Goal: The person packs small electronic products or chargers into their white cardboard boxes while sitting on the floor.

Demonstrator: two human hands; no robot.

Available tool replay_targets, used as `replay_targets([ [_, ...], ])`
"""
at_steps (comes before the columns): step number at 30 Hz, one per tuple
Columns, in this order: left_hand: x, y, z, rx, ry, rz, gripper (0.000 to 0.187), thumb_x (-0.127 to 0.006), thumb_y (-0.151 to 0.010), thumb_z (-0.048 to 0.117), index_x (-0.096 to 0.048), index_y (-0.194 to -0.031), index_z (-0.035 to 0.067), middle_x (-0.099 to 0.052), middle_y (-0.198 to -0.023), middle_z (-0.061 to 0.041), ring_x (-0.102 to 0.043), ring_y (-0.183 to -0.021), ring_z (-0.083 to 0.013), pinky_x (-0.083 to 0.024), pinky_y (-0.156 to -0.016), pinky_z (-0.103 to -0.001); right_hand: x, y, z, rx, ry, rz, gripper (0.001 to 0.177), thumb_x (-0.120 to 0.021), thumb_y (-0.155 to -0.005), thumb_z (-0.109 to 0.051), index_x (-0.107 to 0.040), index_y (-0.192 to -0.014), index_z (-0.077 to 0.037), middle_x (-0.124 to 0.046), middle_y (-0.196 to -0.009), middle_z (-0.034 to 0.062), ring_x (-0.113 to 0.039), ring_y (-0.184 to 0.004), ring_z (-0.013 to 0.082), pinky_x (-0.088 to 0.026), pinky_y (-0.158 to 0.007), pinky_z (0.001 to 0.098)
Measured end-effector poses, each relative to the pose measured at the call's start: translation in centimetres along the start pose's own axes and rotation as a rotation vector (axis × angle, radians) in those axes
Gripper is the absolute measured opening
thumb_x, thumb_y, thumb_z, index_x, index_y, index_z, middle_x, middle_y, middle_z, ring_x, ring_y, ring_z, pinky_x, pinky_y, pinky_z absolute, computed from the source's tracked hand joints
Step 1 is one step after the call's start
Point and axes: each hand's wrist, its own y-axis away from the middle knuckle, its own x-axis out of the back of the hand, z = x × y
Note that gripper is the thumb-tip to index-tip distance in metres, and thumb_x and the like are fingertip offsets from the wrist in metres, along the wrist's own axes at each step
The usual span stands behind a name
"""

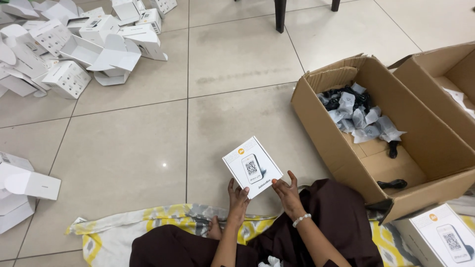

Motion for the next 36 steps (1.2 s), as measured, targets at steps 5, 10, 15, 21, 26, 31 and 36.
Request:
replay_targets([
  [5, -1.1, 0.6, 1.2, 0.006, 0.002, -0.011, 0.108, -0.081, -0.077, 0.041, -0.013, -0.161, 0.03, -0.046, -0.149, -0.013, -0.049, -0.134, -0.0302, -0.047, -0.101, -0.048, -0.1, 0.1, 0.4, -0.073, 0.136, 0.176, 0.106, -0.085, -0.076, -0.022, -0.018, -0.157, -0.012, -0.06, -0.132, 0.0235, -0.059, -0.118, 0.0275, -0.045, -0.108, 0.0391],
  [10, -0.3, -0.1, 1.4, -0.057, -0.136, 0.11, 0.112, -0.084, -0.076, 0.04, -0.011, -0.161, 0.032, -0.043, -0.147, -0.01, -0.047, -0.137, -0.0313, -0.052, -0.103, -0.05, 2.0, -0.2, 2.4, -0.102, 0.359, 0.432, 0.101, -0.09, -0.075, -0.028, -0.031, -0.154, -0.005, -0.054, -0.134, 0.0269, -0.062, -0.121, 0.0454, -0.053, -0.104, 0.0507],
  [15, 2.1, -1.7, -1.3, 0.135, -0.046, 0.076, 0.1, -0.071, -0.09, 0.055, -0.016, -0.17, 0.033, -0.041, -0.157, -0.036, -0.015, -0.136, -0.0646, -0.035, -0.085, -0.044, -3.3, 4.4, -4.0, 0.02, 0.126, 0.236, 0.071, -0.07, -0.08, -0.007, -0.037, -0.143, -0.013, -0.055, -0.126, 0.0165, -0.064, -0.111, 0.0285, -0.06, -0.091, 0.0437],
  [21, -0.4, 0.9, 0.6, 0.224, -0.125, -0.006, 0.091, -0.057, -0.088, 0.057, -0.009, -0.164, 0.041, -0.038, -0.161, -0.003, -0.049, -0.138, -0.0301, -0.046, -0.106, -0.046, -7.1, 4.4, -9.0, 0.238, 0.082, 0.171, 0.07, -0.061, -0.088, -0.004, -0.03, -0.149, -0.017, -0.053, -0.123, 0.0134, -0.063, -0.109, 0.0262, -0.056, -0.093, 0.0447],
  [26, -0.6, 1.2, 0.3, 0.218, -0.122, -0.034, 0.089, -0.059, -0.089, 0.053, -0.009, -0.162, 0.041, -0.038, -0.162, -0.01, -0.048, -0.138, -0.0307, -0.044, -0.105, -0.046, -10.0, 1.4, -11.5, 0.422, -0.11, -0.261, 0.093, -0.061, -0.098, -0.021, 0.006, -0.162, -0.029, -0.045, -0.141, 0.0187, -0.05, -0.131, 0.0306, -0.044, -0.112, 0.0498],
  [31, 0.4, 1.6, -0.4, 0.183, -0.247, -0.04, 0.088, -0.059, -0.093, 0.048, -0.009, -0.165, 0.038, -0.031, -0.164, -0.01, -0.041, -0.143, -0.0303, -0.043, -0.111, -0.046, -12.2, -1.7, -13.6, 0.713, 0.263, -0.551, 0.111, -0.066, -0.103, -0.024, 0.031, -0.156, -0.029, -0.027, -0.171, 0.0182, -0.029, -0.159, 0.0356, -0.027, -0.125, 0.0509],
  [36, -0.2, 2.3, -1.2, 0.176, -0.482, -0.141, 0.081, -0.054, -0.095, 0.05, -0.016, -0.165, 0.034, -0.038, -0.162, -0.016, -0.045, -0.143, -0.0337, -0.047, -0.11, -0.05, -11.3, -4.8, -13.6, 0.801, 1.192, -0.45, 0.099, -0.067, -0.095, -0.032, 0.001, -0.162, -0.006, -0.037, -0.163, 0.0204, -0.038, -0.142, 0.0435, -0.032, -0.119, 0.051],
])
